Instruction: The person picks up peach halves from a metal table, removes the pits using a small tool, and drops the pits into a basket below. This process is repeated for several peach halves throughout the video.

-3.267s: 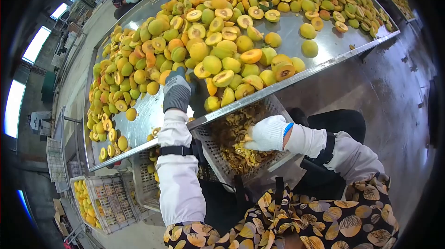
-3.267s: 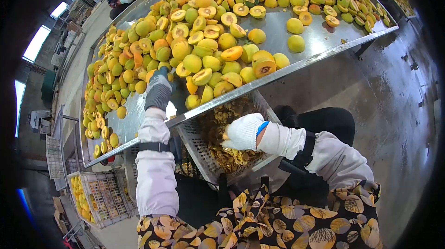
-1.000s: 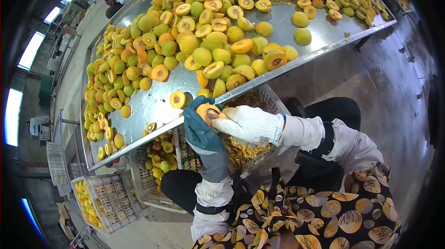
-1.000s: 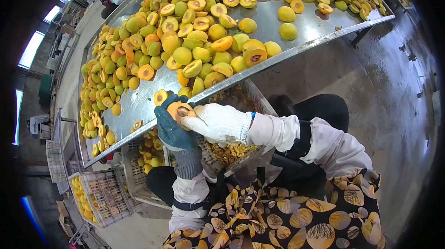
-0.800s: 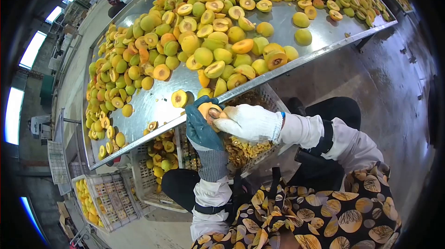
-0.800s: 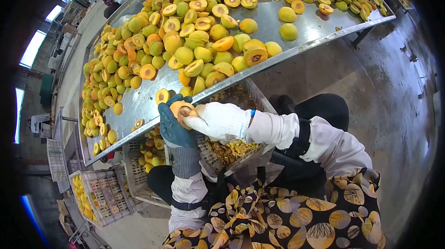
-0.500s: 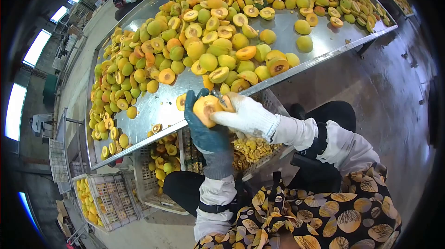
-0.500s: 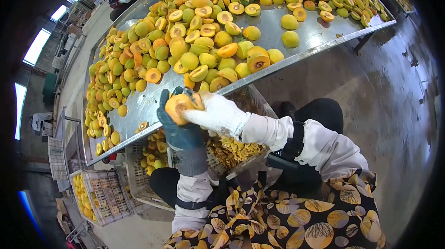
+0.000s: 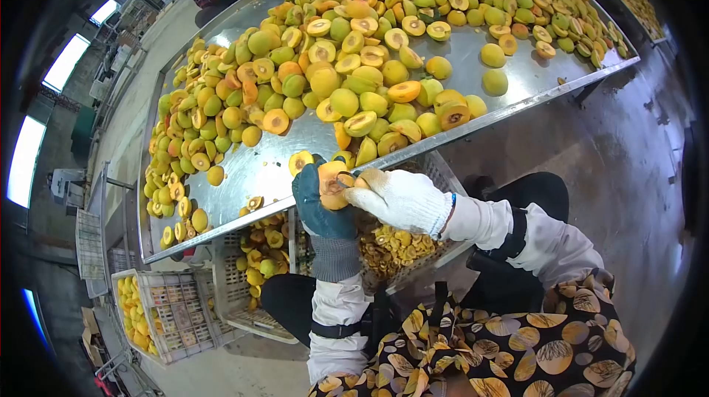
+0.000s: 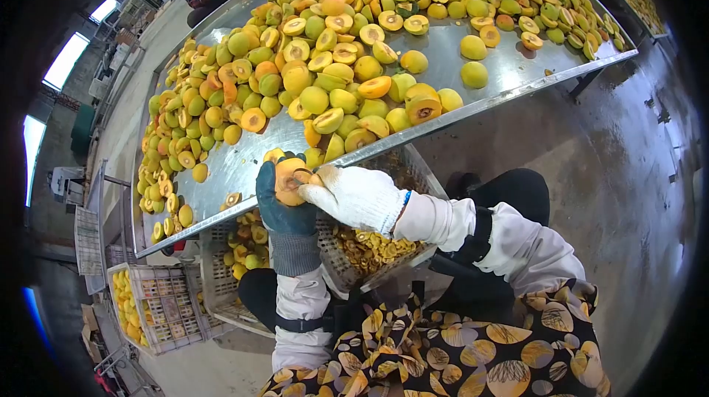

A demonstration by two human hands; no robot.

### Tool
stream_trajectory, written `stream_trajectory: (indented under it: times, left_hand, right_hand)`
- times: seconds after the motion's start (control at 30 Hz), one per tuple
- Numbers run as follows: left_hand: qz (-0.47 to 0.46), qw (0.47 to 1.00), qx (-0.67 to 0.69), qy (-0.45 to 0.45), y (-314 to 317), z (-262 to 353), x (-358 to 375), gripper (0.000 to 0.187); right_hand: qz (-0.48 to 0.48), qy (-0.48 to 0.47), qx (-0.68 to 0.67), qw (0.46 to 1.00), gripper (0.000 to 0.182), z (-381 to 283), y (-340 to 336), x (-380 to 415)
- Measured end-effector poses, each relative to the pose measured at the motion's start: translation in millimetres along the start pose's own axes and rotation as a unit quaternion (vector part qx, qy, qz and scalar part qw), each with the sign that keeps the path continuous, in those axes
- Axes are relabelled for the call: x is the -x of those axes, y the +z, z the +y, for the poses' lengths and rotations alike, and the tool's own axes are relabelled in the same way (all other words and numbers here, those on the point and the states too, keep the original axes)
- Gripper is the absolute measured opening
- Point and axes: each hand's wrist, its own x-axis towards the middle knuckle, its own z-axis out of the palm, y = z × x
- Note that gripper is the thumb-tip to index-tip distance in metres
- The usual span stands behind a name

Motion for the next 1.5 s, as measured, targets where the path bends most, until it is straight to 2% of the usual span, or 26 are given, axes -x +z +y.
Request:
stream_trajectory:
  times: [0.03, 0.1, 0.17, 0.27, 0.37, 0.4, 0.47, 0.5, 0.6, 0.67, 0.73, 0.8, 0.83, 0.87, 1.0, 1.03, 1.13, 1.17, 1.2, 1.23, 1.27, 1.33, 1.37, 1.43, 1.47, 1.5]
  left_hand:
    - [-0.044, 0.972, -0.205, 0.105, 0.2, 1.5, 1.2, 0.019]
    - [-0.056, 0.916, -0.343, 0.202, 11.1, 8.5, 3.9, 0.023]
    - [0.004, 0.954, -0.229, 0.192, 37.2, 11.0, 9.1, 0.028]
    - [0.074, 0.995, 0.065, -0.023, 53.3, 14.9, 8.4, 0.045]
    - [0.059, 0.998, 0.003, 0.028, 62.6, 24.1, 15.7, 0.053]
    - [0.052, 0.997, -0.033, 0.051, 63.3, 25.6, 17.8, 0.054]
    - [0.05, 0.997, -0.035, 0.047, 65.2, 30.8, 21.0, 0.056]
    - [0.049, 0.997, -0.034, 0.047, 65.9, 32.7, 20.5, 0.056]
    - [0.043, 0.997, -0.048, 0.043, 65.8, 32.3, 20.9, 0.056]
    - [0.029, 0.993, -0.094, 0.062, 64.3, 30.5, 21.7, 0.056]
    - [0.02, 0.983, -0.142, 0.112, 67.2, 29.7, 20.2, 0.057]
    - [0.025, 0.962, -0.196, 0.188, 71.7, 34.9, 23.2, 0.059]
    - [0.028, 0.983, -0.116, 0.139, 75.7, 36.7, 25.1, 0.058]
    - [0.019, 0.983, -0.114, 0.144, 74.5, 36.6, 25.4, 0.06]
    - [-0.047, 0.977, -0.142, 0.153, 70.7, 45.4, 21.1, 0.065]
    - [-0.07, 0.973, -0.157, 0.154, 68.9, 50.1, 19.3, 0.067]
    - [-0.129, 0.988, -0.052, 0.064, 49.1, 43.9, 16.5, 0.059]
    - [-0.131, 0.988, -0.072, 0.044, 51.0, 53.6, 17.9, 0.059]
    - [-0.132, 0.988, -0.076, 0.021, 46.5, 54.5, 17.6, 0.059]
    - [-0.132, 0.988, -0.08, -0.001, 41.4, 54.2, 16.4, 0.059]
    - [-0.134, 0.987, -0.083, -0.023, 36.0, 54.1, 14.4, 0.059]
    - [-0.088, 0.987, 0.016, -0.132, 13.9, 59.4, 10.9, 0.057]
    - [-0.118, 0.992, -0.018, -0.05, -18.0, 55.3, 1.5, 0.057]
    - [0.002, 0.992, -0.056, -0.11, -76.4, 86.9, -2.3, 0.054]
    - [0.049, 0.968, -0.242, -0.049, -109.9, 91.3, -6.8, 0.051]
    - [0.019, 0.87, -0.491, -0.031, -155.3, 93.7, -15.7, 0.046]
  right_hand:
    - [0.005, -0.005, 0.009, 1.0, 0.055, 1.3, 1.2, -0.4]
    - [0.011, -0.004, 0.031, 0.999, 0.055, 0.3, 0.6, -1.5]
    - [0.012, 0.008, 0.057, 0.998, 0.056, -3.1, -2.5, -1.0]
    - [0.031, -0.018, 0.008, 0.999, 0.054, 8.5, 6.0, -4.0]
    - [-0.059, -0.034, -0.171, 0.983, 0.056, 10.5, -2.4, -9.2]
    - [-0.114, 0.041, -0.264, 0.957, 0.057, 8.9, -7.7, -7.7]
    - [-0.218, 0.184, -0.434, 0.855, 0.06, 3.5, -21.1, -3.0]
    - [-0.238, 0.18, -0.487, 0.821, 0.061, 8.4, -15.0, -5.7]
    - [-0.216, 0.158, -0.307, 0.913, 0.057, -17.5, -33.8, -1.0]
    - [-0.078, -0.085, -0.212, 0.97, 0.053, -1.7, -10.6, -6.0]
    - [-0.217, 0.124, -0.353, 0.902, 0.055, -3.5, -24.3, 1.5]
    - [-0.273, 0.158, -0.435, 0.843, 0.055, 0.2, -30.2, 2.9]
    - [-0.281, 0.176, -0.479, 0.813, 0.055, 7.7, -22.6, 1.0]
    - [-0.288, 0.194, -0.522, 0.779, 0.056, 12.0, -17.8, 0.9]
    - [-0.38, 0.167, -0.738, 0.532, 0.049, 20.6, -14.5, 1.4]
    - [-0.364, 0.174, -0.712, 0.575, 0.047, 19.8, -15.9, 0.7]
    - [-0.324, 0.188, -0.459, 0.805, 0.046, -2.1, -37.4, 1.8]
    - [-0.329, 0.172, -0.383, 0.846, 0.048, 0.8, -35.8, -1.2]
    - [-0.253, 0.042, -0.302, 0.918, 0.049, 8.1, -25.7, -3.4]
    - [-0.169, -0.09, -0.21, 0.959, 0.05, 19.3, -12.5, -7.0]
    - [-0.078, -0.219, -0.11, 0.966, 0.05, 24.6, -5.8, -8.6]
    - [-0.077, -0.192, 0.02, 0.978, 0.041, 7.4, -23.7, 0.4]
    - [-0.082, -0.183, 0.074, 0.977, 0.04, 5.2, -27.1, 3.4]
    - [-0.071, -0.173, 0.154, 0.97, 0.039, 11.9, -24.5, 8.3]
    - [-0.086, -0.136, 0.163, 0.973, 0.042, 15.7, -21.9, 10.1]
    - [-0.109, -0.097, 0.188, 0.971, 0.043, 26.0, -16.6, 11.4]
